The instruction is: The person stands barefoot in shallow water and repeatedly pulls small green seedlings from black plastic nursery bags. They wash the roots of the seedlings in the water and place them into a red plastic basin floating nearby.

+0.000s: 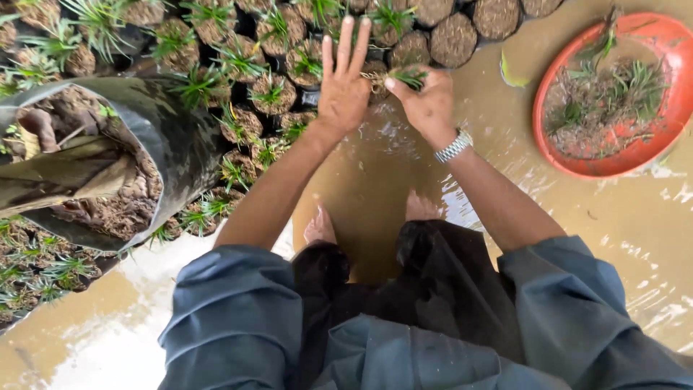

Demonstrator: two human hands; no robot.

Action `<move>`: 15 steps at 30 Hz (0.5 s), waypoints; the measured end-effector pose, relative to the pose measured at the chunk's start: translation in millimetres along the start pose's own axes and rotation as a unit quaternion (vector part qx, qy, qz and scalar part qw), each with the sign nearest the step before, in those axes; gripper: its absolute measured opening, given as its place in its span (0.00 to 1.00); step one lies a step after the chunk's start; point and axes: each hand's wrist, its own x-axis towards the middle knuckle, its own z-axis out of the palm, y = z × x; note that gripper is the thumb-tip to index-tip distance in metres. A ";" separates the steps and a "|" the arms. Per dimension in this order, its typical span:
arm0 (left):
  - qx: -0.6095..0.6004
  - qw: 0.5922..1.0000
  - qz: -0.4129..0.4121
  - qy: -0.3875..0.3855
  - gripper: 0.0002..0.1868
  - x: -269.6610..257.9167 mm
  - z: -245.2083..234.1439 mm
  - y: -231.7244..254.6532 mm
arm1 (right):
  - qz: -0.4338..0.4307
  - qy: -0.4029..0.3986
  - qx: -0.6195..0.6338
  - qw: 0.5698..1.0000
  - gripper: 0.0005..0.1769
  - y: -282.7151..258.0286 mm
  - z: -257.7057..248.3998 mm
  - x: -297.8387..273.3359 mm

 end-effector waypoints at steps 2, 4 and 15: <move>-0.289 0.956 0.037 -0.010 0.16 -11.9 -32.6 -24.4 | -0.115 -0.013 -0.003 0.993 0.13 16.5 9.9 7.8; -0.323 0.943 0.046 0.067 0.05 -25.5 -7.4 -36.7 | -0.125 0.019 -0.098 0.987 0.15 27.1 23.9 13.4; -0.361 0.901 0.007 0.240 0.11 -33.5 3.5 -49.4 | -0.176 0.030 -0.551 0.815 0.15 12.6 64.1 43.9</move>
